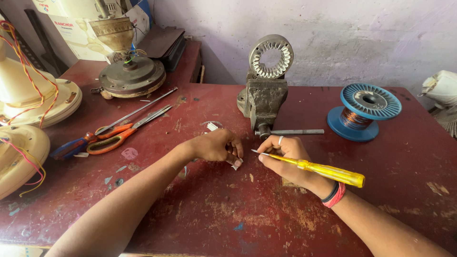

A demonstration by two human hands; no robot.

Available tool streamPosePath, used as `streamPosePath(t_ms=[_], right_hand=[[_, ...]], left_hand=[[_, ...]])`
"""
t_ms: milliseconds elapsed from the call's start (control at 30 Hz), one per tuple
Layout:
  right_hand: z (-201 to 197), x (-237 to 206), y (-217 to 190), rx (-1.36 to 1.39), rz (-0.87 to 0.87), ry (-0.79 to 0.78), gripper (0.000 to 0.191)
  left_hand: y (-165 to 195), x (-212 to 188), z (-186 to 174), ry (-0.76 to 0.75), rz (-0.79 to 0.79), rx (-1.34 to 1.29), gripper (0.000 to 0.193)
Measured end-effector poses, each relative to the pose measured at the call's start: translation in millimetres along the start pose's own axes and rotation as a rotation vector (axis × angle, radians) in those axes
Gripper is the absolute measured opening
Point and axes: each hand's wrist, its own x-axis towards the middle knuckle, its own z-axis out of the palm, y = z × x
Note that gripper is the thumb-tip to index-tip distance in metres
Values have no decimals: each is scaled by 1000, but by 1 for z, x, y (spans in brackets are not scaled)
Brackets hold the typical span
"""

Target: The person uses a yellow screwdriver to press small white plastic pieces into the slots of a motor stator held in a bench vise. They repeatedly pick up pieces from the table and insert them into the stator, occasionally adjusting the stator's position.

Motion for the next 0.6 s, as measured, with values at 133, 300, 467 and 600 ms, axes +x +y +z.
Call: streamPosePath(t_ms=[133, 300, 467, 600], right_hand=[[1, -1, -5, -49, 34, -86, 11], [8, 0, -10, -78, 184, -155, 20], [8, 1, -11, -100, 207, -174, 24], [-1, 2, -5, -164, 172, -201, 26]], left_hand=[[7, 6, 10, 132, -162, 129, 34], [15, 7, 13, 184, -218, 239, 45], [21, 13, 7, 95, -361, 297, 48], [23, 15, 7, 86, -377, 321, 50]])
